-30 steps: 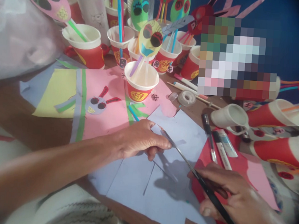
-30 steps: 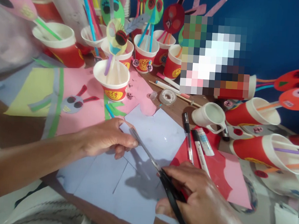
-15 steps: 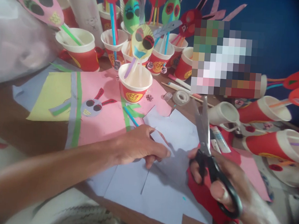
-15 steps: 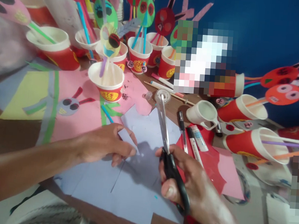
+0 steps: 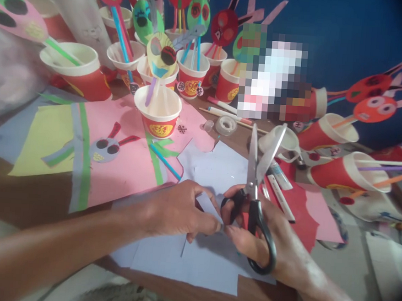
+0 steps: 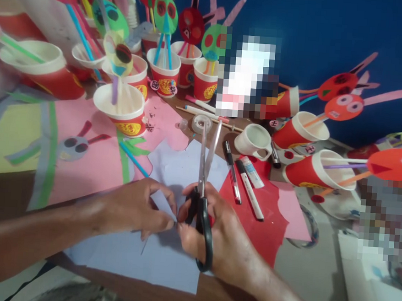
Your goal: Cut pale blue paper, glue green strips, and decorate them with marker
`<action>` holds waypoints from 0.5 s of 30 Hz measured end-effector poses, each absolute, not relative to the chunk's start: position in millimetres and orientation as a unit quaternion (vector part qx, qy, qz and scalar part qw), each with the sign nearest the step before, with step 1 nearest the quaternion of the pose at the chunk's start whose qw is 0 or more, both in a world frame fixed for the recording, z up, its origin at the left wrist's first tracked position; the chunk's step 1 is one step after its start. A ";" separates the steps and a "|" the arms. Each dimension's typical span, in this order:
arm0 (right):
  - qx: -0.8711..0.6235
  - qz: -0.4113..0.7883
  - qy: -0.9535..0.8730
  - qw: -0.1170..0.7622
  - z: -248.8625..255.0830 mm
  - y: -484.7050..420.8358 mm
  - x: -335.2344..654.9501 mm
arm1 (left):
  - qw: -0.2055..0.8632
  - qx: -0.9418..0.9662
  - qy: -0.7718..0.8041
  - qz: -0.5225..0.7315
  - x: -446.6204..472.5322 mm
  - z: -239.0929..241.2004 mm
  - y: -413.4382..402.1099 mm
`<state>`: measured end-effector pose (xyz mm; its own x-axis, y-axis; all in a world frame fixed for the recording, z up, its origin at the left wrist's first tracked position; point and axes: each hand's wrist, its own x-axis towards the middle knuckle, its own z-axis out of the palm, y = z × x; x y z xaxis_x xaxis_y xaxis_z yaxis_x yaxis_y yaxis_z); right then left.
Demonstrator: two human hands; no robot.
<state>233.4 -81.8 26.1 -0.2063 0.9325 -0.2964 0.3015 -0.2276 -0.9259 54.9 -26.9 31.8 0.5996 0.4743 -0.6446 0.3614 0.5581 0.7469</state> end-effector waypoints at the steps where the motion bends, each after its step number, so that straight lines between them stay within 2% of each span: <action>1: -0.564 0.532 -0.559 0.293 23.4 -81.0 233.0 | 0.759 0.472 0.447 0.036 55.4 31.4 -27.3; 6: -0.564 0.520 -0.569 0.298 11.5 -80.4 233.6 | 0.760 0.474 0.443 0.044 56.7 27.1 -29.6; 15: -0.593 0.482 -0.568 0.307 24.7 -79.9 236.8 | 0.805 0.463 0.364 0.077 50.6 6.5 -28.7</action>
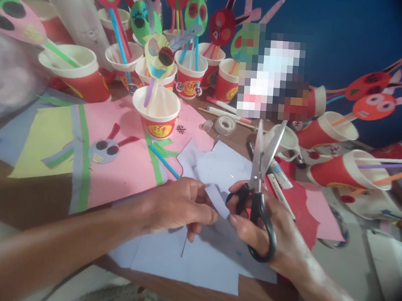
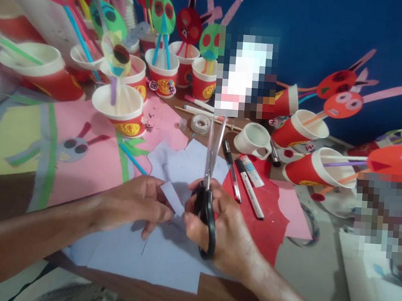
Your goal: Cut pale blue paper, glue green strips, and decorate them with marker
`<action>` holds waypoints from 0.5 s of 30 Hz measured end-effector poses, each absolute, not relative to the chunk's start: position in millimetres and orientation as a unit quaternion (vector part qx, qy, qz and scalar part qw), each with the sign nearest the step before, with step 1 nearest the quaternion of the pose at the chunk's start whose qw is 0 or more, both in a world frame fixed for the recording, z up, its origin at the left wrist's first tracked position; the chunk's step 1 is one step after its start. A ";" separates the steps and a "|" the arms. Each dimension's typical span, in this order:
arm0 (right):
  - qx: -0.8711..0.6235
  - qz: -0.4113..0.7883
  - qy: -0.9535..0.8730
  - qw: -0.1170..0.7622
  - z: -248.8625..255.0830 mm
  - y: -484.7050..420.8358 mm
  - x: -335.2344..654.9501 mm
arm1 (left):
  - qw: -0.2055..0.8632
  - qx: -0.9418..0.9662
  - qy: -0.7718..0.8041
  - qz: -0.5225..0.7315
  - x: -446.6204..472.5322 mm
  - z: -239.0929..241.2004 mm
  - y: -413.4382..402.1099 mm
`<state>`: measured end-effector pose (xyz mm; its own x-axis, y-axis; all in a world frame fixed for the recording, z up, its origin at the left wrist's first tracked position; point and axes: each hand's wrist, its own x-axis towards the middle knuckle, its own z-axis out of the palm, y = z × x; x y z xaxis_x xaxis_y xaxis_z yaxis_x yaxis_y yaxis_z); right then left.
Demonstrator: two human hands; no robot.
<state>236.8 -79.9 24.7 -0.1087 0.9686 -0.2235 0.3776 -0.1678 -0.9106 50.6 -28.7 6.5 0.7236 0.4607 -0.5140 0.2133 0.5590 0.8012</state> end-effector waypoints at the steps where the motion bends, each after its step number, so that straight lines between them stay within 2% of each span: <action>1: -0.596 0.478 -0.569 0.305 24.4 -79.4 237.5 | 0.805 0.464 0.362 0.077 50.7 5.8 -28.7; 15: -0.580 0.526 -0.548 0.295 21.5 -79.9 243.5 | 0.785 0.454 0.403 0.124 52.3 12.8 -28.3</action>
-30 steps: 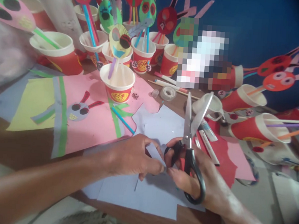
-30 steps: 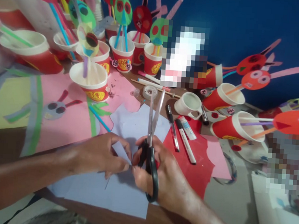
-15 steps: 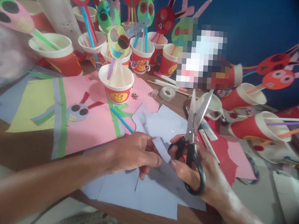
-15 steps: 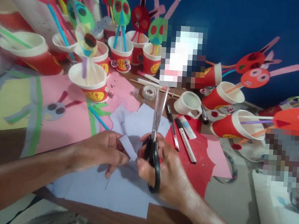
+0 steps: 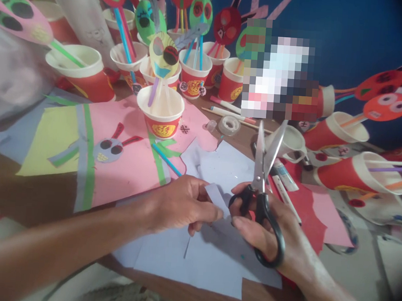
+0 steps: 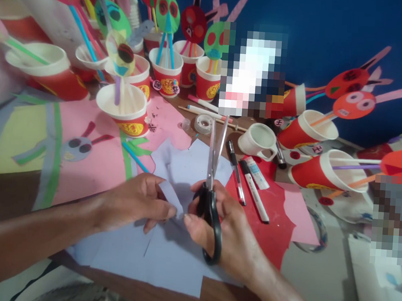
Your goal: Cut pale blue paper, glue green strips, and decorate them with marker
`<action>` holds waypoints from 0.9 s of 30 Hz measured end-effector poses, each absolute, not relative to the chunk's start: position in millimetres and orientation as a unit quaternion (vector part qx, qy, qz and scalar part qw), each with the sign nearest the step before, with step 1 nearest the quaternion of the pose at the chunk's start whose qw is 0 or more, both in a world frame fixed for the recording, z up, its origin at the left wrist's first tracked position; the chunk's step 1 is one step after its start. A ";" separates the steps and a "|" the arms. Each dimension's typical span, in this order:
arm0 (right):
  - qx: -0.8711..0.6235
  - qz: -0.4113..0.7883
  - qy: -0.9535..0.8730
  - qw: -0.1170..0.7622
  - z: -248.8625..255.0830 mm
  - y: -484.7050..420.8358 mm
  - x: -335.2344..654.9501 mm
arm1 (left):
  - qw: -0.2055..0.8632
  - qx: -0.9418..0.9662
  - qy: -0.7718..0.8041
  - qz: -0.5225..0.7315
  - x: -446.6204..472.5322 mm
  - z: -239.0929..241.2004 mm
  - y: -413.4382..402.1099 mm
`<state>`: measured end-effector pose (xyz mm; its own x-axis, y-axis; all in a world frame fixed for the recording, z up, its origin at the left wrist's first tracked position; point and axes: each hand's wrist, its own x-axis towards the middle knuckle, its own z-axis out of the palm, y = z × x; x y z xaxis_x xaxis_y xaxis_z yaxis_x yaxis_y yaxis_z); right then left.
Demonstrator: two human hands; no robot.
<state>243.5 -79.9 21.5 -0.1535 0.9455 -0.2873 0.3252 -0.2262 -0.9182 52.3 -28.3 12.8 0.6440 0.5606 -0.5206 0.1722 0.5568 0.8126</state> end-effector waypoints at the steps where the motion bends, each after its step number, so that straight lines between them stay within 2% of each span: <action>1: -0.571 0.540 -0.548 0.287 21.9 -78.9 246.9 | 0.783 0.456 0.401 0.136 49.7 13.7 -26.2; 7: -0.484 0.645 -0.578 0.127 31.7 -71.4 266.8 | 0.737 0.487 0.428 0.190 30.7 19.7 -11.5; 10: -0.473 0.662 -0.575 0.085 39.2 -67.7 267.5 | 0.738 0.472 0.441 0.196 27.4 21.5 -7.9; 16: -0.490 0.654 -0.571 0.077 40.5 -69.0 267.5 | 0.755 0.448 0.430 0.211 29.4 20.9 -6.9; 27: -0.543 0.555 -0.623 0.098 31.2 -79.8 272.5 | 0.749 0.420 0.463 0.221 32.5 19.7 -9.4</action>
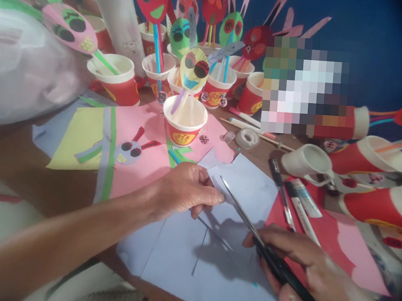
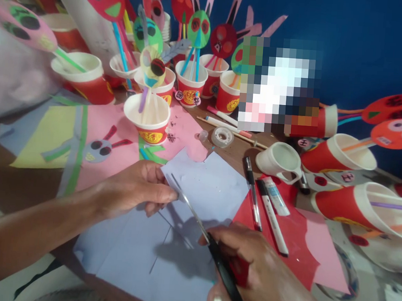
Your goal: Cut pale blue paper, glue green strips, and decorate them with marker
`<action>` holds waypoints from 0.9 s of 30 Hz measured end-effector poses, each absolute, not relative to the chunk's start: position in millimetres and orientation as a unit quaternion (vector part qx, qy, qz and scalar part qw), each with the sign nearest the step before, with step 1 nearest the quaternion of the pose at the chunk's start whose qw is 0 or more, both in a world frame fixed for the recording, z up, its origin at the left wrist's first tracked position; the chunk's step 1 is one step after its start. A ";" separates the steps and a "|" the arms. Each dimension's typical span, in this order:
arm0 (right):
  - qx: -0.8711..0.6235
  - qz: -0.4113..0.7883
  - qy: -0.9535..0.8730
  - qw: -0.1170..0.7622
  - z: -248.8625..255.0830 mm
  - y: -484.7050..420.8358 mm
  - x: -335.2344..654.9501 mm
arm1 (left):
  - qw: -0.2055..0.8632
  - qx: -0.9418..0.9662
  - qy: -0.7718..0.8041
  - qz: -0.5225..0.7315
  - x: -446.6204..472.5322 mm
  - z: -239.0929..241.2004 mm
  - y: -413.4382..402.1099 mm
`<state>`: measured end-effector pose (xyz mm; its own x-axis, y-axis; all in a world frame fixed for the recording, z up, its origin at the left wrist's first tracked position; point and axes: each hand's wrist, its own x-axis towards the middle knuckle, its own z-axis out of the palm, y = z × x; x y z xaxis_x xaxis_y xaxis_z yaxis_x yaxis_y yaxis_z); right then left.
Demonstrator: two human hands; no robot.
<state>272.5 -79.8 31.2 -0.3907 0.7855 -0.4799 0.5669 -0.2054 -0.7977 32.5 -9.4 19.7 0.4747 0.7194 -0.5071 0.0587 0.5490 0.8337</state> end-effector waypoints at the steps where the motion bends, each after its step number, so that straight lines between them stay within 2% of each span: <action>1: -0.550 0.546 -0.621 0.112 30.2 -81.4 271.6 | 0.748 0.419 0.465 0.222 32.9 19.9 -9.4; 4: -0.566 0.521 -0.621 0.152 27.5 -84.3 269.3 | 0.746 0.415 0.471 0.224 33.9 19.7 -9.2; 10: -0.573 0.569 -0.582 0.094 36.2 -78.4 258.5 | 0.755 0.405 0.461 0.234 34.9 16.6 -9.0; 27: -0.527 0.679 -0.502 0.099 27.9 -77.4 265.2 | 0.783 0.385 0.428 0.234 32.6 16.3 -8.2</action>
<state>265.2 -77.4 27.9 -0.4258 0.6628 -0.6159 0.3939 -0.4771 -0.7857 32.6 -8.2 16.3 0.5236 0.6963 -0.4910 -0.0375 0.5945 0.8032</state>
